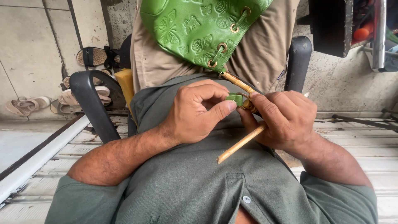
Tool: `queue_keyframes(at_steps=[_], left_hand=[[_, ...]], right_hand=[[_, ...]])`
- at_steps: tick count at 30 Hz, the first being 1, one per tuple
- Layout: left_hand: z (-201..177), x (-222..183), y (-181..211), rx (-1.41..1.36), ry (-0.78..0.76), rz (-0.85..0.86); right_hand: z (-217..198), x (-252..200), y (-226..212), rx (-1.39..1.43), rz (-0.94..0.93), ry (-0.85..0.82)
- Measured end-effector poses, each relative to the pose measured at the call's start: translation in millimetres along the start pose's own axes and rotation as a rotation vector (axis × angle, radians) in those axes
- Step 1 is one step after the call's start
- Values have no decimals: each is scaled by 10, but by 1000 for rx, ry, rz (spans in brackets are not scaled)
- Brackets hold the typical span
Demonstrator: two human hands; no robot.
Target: Finalizing the attachment of a bamboo handle to a leather bag by applying adhesive and tucking leather loops.
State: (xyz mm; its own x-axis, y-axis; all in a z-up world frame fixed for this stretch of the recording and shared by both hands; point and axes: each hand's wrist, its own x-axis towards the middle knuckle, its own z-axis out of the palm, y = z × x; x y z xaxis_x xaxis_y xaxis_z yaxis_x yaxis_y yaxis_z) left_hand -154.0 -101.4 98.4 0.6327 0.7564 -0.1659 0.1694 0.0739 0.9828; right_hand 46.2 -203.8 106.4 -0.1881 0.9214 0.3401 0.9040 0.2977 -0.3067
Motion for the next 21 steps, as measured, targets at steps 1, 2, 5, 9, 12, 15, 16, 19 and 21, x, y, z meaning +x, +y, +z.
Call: queue_keyframes(at_steps=[1,2,5,9,12,15,16,19,21], left_hand=[[3,2,-18,-24,-26,8],[6,9,-36,-49,-54,18],[-14,55,-31,-52,-95,51],[-71,132,-39,-74,-125,68],[-100,155,-57,-65,-178,7],[-111,177,-97,-100,-202,42],[-112,176,-104,-120,-187,21],[-154,217,-83,-89,-183,1],[-174,254,-85,-43,-193,-4]], right_hand=[[-35,53,-28,29,27,-22],[-72,106,-57,55,55,-43],[-117,162,-51,34,81,-112],[-126,144,-21,83,102,-167],[-100,116,-23,103,112,-161],[-63,89,15,79,97,-173],[-64,117,18,115,69,-182],[-64,166,47,184,12,-192],[-51,160,72,222,-14,-197]])
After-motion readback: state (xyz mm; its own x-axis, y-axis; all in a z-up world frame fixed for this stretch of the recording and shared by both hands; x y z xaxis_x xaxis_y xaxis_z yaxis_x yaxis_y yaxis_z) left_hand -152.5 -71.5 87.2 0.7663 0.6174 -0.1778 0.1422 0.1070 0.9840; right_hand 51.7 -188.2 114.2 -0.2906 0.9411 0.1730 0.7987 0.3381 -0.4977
